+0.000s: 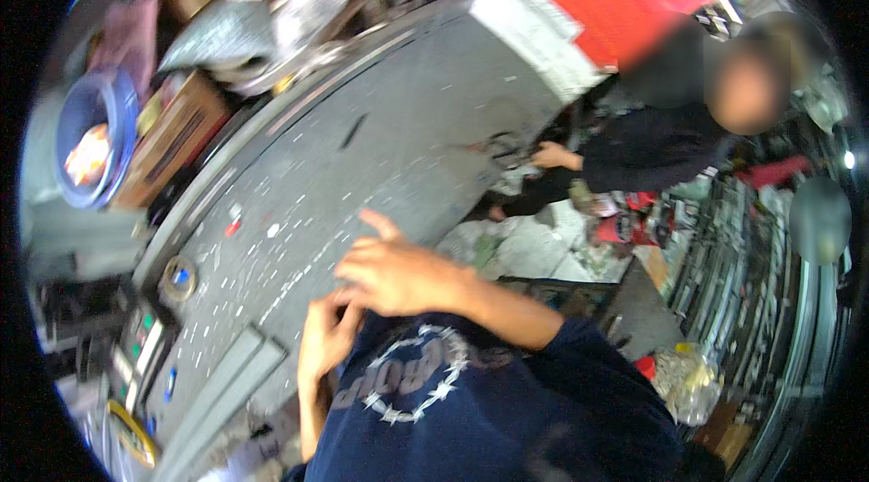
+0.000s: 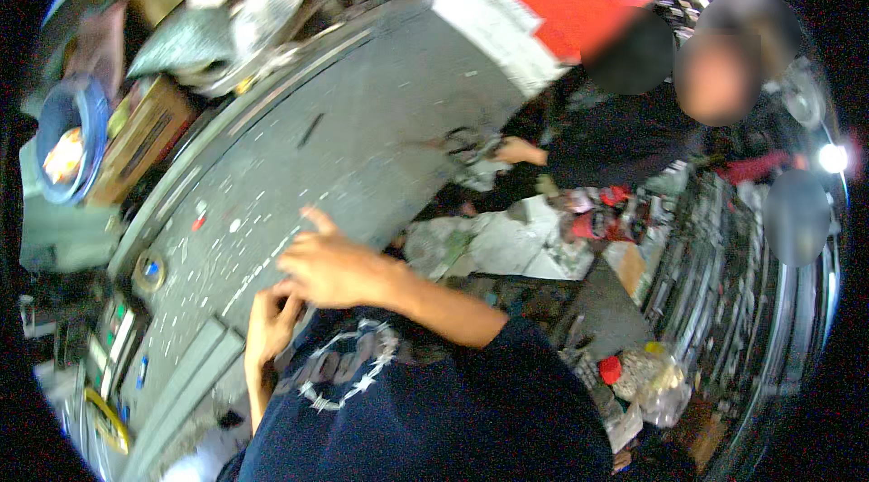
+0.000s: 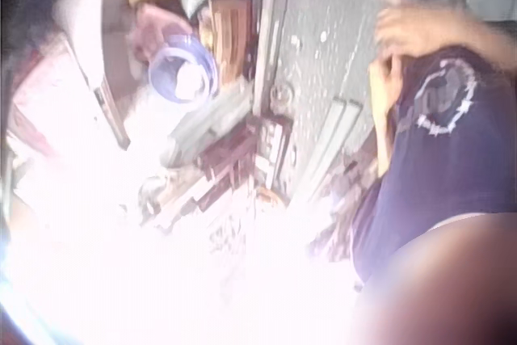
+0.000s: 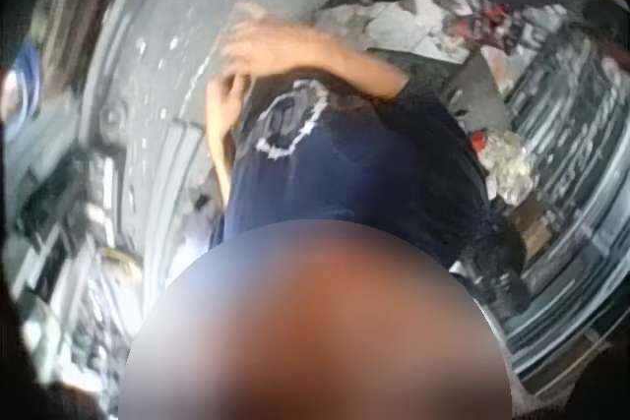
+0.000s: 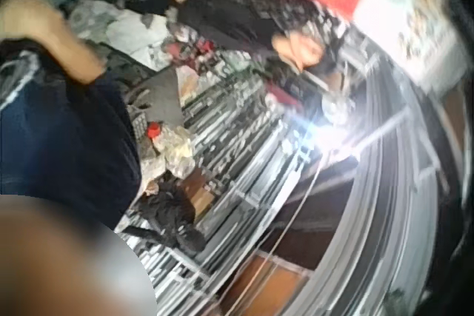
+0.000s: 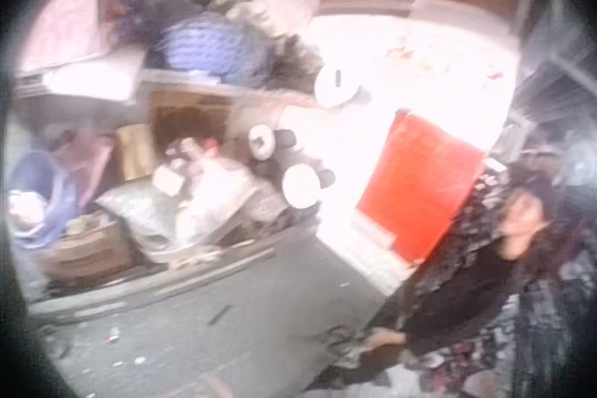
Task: The person measures a metal profile with a string, then cuts the string with scissors. They continue to measure and cut multiple lengths of string, handling a small metal strip and a white paper on the workbench. The person repeatedly measures and cuts string segments while another person works nearby.
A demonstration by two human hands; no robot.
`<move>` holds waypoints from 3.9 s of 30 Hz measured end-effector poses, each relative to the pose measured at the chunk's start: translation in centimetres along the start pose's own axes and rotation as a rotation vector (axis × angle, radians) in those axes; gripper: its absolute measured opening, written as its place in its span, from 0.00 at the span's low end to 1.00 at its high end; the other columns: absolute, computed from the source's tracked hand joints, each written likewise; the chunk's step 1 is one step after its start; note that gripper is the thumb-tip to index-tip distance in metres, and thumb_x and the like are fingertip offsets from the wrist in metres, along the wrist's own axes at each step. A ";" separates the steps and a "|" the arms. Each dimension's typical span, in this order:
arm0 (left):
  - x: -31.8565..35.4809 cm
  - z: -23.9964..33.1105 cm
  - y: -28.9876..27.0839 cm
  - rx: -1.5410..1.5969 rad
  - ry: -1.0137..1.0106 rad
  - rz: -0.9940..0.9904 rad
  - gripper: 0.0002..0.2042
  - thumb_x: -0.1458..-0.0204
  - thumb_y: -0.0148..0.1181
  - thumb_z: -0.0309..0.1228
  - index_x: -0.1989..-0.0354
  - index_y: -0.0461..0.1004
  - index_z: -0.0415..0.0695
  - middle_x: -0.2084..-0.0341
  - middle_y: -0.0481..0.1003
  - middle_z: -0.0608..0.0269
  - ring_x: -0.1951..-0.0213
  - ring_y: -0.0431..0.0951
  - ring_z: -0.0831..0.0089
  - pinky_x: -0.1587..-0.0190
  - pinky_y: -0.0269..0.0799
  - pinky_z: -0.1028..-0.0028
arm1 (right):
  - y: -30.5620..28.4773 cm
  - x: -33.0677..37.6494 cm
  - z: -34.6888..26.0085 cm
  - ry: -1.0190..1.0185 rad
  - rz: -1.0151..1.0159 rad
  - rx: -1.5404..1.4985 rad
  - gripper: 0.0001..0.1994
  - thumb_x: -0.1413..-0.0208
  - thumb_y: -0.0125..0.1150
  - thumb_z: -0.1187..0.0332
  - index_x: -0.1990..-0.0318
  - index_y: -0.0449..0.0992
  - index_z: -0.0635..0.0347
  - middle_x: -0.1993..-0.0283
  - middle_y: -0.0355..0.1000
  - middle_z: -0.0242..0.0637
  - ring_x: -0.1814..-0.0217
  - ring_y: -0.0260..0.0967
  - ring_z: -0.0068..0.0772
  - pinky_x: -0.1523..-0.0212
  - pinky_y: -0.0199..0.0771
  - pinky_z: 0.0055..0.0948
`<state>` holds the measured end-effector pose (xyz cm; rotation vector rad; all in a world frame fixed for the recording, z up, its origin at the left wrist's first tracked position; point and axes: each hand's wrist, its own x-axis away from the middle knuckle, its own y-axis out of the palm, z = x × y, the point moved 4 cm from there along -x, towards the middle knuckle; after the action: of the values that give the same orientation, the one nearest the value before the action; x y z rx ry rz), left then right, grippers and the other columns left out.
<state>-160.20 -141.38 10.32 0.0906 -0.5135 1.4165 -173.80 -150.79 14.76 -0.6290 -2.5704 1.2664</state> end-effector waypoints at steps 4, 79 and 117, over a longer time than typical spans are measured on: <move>1.0 -0.2 -2.8 0.089 0.020 0.129 0.10 0.34 0.57 0.32 0.58 0.82 0.39 0.83 0.67 0.71 0.77 0.63 0.83 0.74 0.60 0.75 | -1.8 -0.3 2.6 0.036 0.040 -0.171 0.12 0.35 0.60 0.60 0.65 0.76 0.59 0.72 0.74 0.47 0.64 0.73 0.58 0.53 0.71 0.47; -0.3 -8.4 -10.0 1.079 0.306 0.904 0.12 0.37 0.65 0.31 0.51 0.80 0.35 0.60 0.83 0.55 0.60 0.84 0.70 0.50 0.81 0.68 | -3.7 7.5 10.0 0.526 0.255 -0.081 0.09 0.35 0.62 0.69 0.64 0.73 0.66 0.77 0.71 0.43 0.77 0.65 0.28 0.71 0.65 0.33; 2.3 1.6 -4.2 0.285 0.285 0.476 0.06 0.46 0.71 0.25 0.61 0.86 0.38 0.67 0.83 0.59 0.62 0.82 0.73 0.54 0.75 0.71 | -0.1 -4.1 -2.3 -0.093 0.303 -0.672 0.03 0.37 0.63 0.76 0.59 0.78 0.68 0.57 0.76 0.41 0.53 0.75 0.30 0.50 0.74 0.30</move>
<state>-156.47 -140.60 13.66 -0.0081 -0.0925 1.9267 -169.35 -151.12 16.27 -1.1312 -3.0596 0.4597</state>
